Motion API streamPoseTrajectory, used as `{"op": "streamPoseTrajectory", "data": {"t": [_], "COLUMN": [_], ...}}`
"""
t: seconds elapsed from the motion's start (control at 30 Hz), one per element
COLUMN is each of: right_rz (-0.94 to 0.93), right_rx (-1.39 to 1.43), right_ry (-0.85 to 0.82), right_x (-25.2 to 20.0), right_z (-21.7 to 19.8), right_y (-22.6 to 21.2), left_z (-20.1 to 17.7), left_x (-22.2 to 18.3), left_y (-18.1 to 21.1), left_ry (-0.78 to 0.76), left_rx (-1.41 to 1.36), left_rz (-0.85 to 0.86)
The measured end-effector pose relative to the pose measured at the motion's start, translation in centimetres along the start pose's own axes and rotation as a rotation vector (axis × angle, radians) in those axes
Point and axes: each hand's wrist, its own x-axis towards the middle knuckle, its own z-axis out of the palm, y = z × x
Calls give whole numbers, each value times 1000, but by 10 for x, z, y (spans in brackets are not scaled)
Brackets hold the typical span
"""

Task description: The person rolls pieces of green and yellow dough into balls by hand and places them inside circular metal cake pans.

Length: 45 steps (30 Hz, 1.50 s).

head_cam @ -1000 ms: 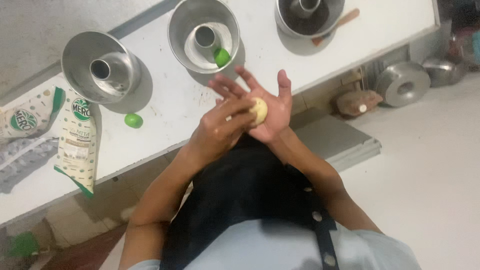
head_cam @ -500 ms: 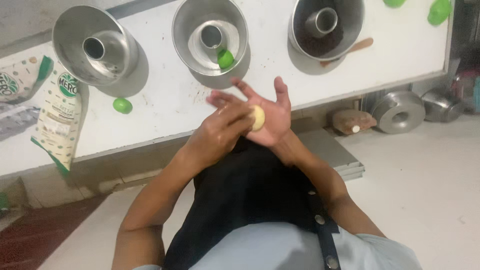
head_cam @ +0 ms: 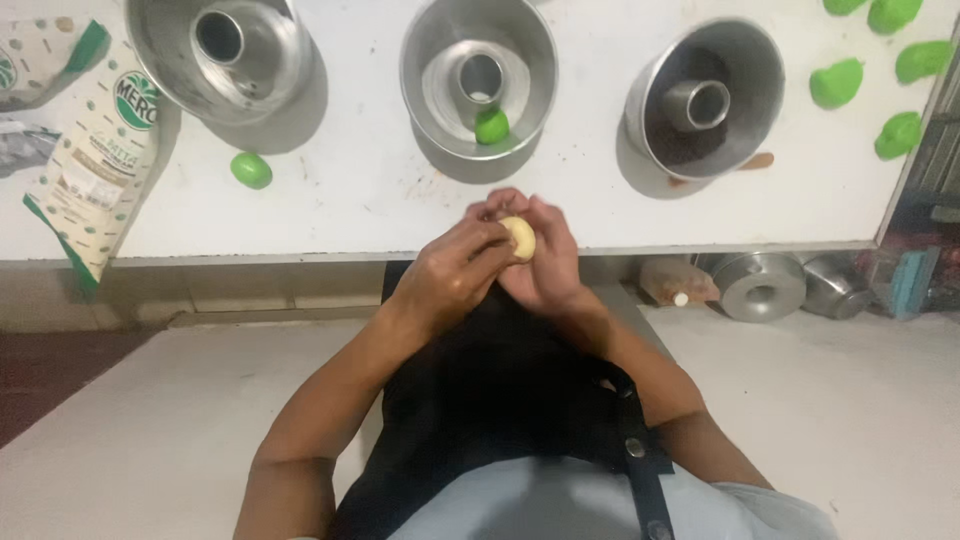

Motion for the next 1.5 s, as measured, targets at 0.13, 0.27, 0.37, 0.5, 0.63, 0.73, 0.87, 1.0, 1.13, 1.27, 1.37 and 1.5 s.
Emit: {"op": "streamPoseTrajectory", "data": {"t": [0.13, 0.27, 0.37, 0.5, 0.63, 0.73, 0.87, 1.0, 1.13, 1.27, 1.37, 1.5], "right_rz": [-165, 72, 45, 211, 145, 166, 553, 387, 440, 173, 198, -59], "right_rx": [-454, -848, -1593, -2008, -2536, -2662, -2347, -2277, -2210, -2263, -2307, -2225], "right_ry": [38, -137, -194, 203, -25, -79, 143, 2, 74, -18, 12, -103], "right_x": [8, 25, 51, 106, 134, 150, 158, 158, 156, 146, 151, 142], "right_z": [23, 46, 97, 161, 87, 68, 125, 94, 94, 80, 58, 56], "right_y": [-17, -75, -119, -130, -113, -105, -103, -115, -112, -116, -109, -114], "left_z": [2, -14, -34, -66, -82, -89, -89, -83, -60, -20, 10, 27], "left_x": [-6, -28, -61, -93, -102, -103, -100, -93, -75, -58, -39, -8], "left_y": [-17, -42, -69, -92, -97, -93, -95, -100, -112, -128, -128, -123], "left_ry": [79, 138, 131, 125, 209, 245, 298, 323, 286, 308, 304, 299], "left_rx": [-157, -233, -180, -169, -198, -188, -151, -175, -338, -542, -780, -821], "left_rz": [-149, -336, -396, -523, -562, -579, -541, -522, -566, -736, -971, -1118]}}
